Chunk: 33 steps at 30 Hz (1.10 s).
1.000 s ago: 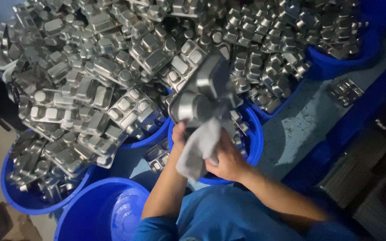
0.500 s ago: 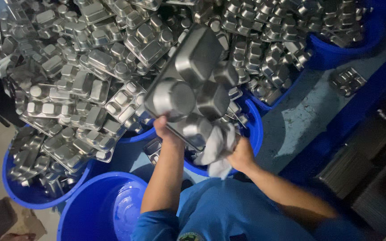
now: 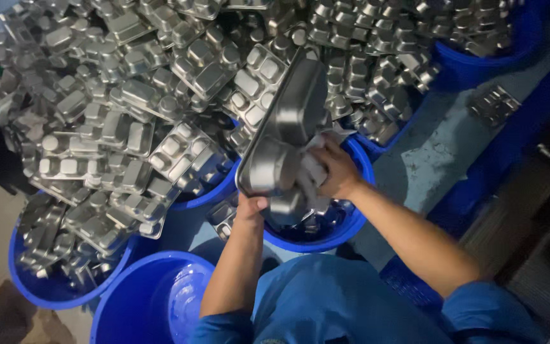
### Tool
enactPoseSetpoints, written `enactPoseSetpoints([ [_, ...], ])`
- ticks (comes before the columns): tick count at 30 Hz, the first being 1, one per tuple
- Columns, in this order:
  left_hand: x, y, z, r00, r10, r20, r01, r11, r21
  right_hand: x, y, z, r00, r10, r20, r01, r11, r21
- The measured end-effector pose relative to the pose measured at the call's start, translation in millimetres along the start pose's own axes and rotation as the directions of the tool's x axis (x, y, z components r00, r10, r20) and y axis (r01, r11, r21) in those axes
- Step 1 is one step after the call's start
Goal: The person wipes stainless steel compartmentalized trays with a white cloth, picking them from a large pile and placing them into a blue bin. The person handles the trays one at a time, wiping both sides before stacking them.
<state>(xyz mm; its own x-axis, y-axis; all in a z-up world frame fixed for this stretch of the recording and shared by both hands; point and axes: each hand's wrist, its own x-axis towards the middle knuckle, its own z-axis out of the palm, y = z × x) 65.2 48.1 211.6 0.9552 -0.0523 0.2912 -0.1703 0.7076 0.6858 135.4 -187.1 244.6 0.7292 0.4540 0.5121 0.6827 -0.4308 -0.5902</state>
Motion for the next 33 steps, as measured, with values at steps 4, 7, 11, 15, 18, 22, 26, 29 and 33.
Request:
enactPoseSetpoints([
  [4, -1, 11, -11, 0.999, 0.016, -0.041, -0.015, 0.999, 0.03, -18, -10, 31, 0.917, 0.393, -0.068, -0.351, 0.876, 0.332],
  [7, -4, 16, -9, 0.987, 0.094, -0.131, -0.108, 0.988, -0.107, -33, -14, 33, 0.849, 0.528, -0.018, -0.479, 0.784, 0.395],
  [11, 2, 31, -13, 0.943, 0.176, -0.283, -0.263, 0.913, -0.31, -23, -4, 8, 0.824, 0.562, -0.072, -0.494, 0.774, 0.395],
  [15, -9, 22, -11, 0.953, 0.075, -0.294, -0.197, 0.89, -0.412, -2, 22, -24, 0.914, 0.297, -0.276, -0.262, 0.952, 0.158],
  [18, -18, 8, -10, 0.993, 0.049, -0.106, -0.073, 0.97, -0.232, 8, 49, -21, 0.889, 0.432, -0.154, -0.433, 0.901, 0.028],
  [22, -23, 5, -24, 0.983, -0.133, -0.13, 0.075, 0.924, -0.376, -8, 97, -5, 0.813, 0.572, -0.107, -0.53, 0.803, 0.273],
  [26, -32, 3, -31, 0.969, -0.17, -0.178, 0.064, 0.872, -0.486, -33, 133, 8, 0.658, 0.75, -0.073, -0.568, 0.557, 0.606],
  [29, -31, -17, -22, 0.982, -0.169, -0.086, 0.127, 0.924, -0.361, -30, 128, 6, 0.633, 0.767, -0.104, -0.459, 0.48, 0.748],
  [33, -33, -34, -4, 0.975, -0.201, 0.091, 0.203, 0.979, -0.02, -16, 55, 16, 0.778, 0.621, -0.094, -0.476, 0.681, 0.557],
])
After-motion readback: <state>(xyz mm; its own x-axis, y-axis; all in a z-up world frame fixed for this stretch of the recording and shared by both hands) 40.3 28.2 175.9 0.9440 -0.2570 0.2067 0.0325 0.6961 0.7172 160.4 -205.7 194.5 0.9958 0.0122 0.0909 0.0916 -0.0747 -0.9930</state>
